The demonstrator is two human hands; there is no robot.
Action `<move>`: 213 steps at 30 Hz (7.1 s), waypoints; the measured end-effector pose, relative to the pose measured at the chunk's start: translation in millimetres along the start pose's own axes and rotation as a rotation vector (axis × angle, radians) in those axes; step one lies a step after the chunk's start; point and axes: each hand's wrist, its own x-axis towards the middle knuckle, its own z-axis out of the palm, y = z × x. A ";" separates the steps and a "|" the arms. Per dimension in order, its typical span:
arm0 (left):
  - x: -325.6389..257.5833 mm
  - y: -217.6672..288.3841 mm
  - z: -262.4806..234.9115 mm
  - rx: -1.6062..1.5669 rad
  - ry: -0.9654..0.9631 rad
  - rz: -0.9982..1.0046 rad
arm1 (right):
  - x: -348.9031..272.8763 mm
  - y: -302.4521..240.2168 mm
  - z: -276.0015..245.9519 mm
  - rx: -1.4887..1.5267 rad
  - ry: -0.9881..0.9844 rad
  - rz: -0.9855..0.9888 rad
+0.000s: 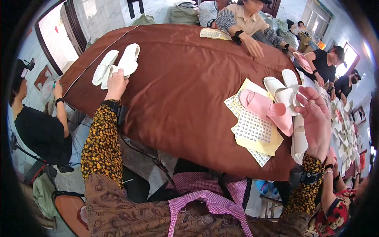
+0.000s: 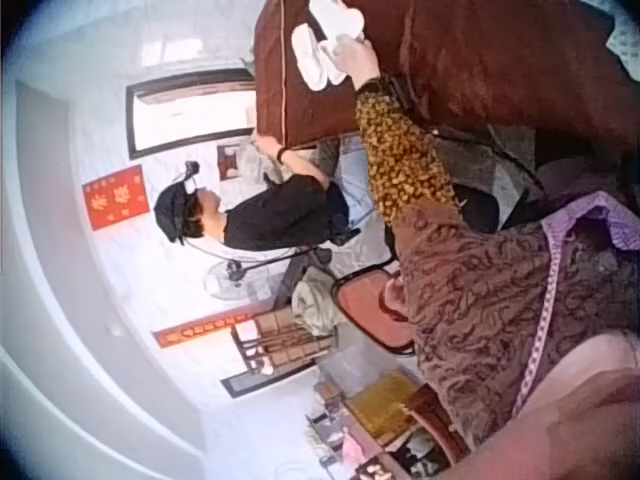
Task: Inspecting slippers and applying size labels to the insoles at a large workspace table.
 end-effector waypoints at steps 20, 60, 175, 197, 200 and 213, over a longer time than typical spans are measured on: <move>-85.7 164.1 -167.6 -2.428 -0.400 -0.215 | -7.6 107.0 82.0 0.100 -0.132 0.410; -105.8 209.5 -140.4 -2.320 -0.493 -0.720 | -41.1 58.7 46.1 -1.255 -0.053 -1.091; -175.5 290.7 -192.3 -0.868 -0.098 0.774 | -49.4 158.7 43.9 -0.919 -0.311 -0.046; -167.6 307.7 -187.3 -0.755 -0.278 0.768 | -69.7 172.4 47.4 -0.927 -0.176 -0.231; -167.5 307.2 -187.0 -0.755 -0.291 0.764 | -70.5 172.9 47.7 -0.937 -0.170 -0.212; -168.3 306.2 -185.7 -0.758 -0.283 0.757 | -70.4 171.0 49.3 -0.999 -0.208 -0.270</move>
